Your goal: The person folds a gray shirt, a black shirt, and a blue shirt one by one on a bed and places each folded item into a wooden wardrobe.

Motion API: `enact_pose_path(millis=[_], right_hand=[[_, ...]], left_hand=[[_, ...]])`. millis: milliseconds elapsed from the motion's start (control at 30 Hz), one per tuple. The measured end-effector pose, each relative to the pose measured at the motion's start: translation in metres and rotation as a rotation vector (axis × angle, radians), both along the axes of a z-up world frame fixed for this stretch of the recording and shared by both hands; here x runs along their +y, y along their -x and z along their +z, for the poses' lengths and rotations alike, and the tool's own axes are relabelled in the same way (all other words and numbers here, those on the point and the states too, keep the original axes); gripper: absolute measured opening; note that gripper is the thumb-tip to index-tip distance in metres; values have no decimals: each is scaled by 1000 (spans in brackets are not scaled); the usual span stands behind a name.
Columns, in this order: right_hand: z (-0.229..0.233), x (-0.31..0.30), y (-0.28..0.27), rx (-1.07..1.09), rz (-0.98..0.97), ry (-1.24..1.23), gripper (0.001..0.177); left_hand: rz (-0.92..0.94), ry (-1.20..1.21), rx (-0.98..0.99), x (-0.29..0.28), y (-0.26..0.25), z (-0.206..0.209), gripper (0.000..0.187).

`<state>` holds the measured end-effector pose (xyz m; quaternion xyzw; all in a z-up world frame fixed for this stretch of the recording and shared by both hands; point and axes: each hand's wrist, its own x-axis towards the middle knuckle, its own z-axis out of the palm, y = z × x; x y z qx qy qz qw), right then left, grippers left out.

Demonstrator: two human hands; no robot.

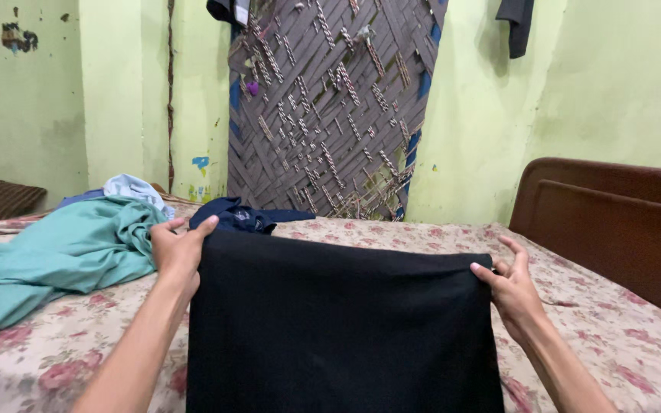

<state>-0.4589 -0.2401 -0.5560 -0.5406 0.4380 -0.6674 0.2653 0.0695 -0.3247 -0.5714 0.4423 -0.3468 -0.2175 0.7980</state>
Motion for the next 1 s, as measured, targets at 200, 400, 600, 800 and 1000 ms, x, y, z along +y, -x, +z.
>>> enact_pose_path(millis=[200, 400, 600, 800, 1000], right_hand=[[-21, -96, 10, 284, -394, 31, 72], [-125, -198, 35, 676, -550, -158, 58], [-154, -189, 43, 935, -587, -470, 72], [-128, -140, 78, 1061, -511, -764, 80], [-152, -82, 84, 946, 135, -647, 38]], left_hand=[[-167, -65, 100, -113, -2, -5, 66], [45, -567, -70, -195, 10, -97, 60], [125, -1049, -403, -174, 0, -130, 90], [173, -876, -983, -63, 1, -77, 65], [-183, -1120, -1312, -24, -5, -104, 90]])
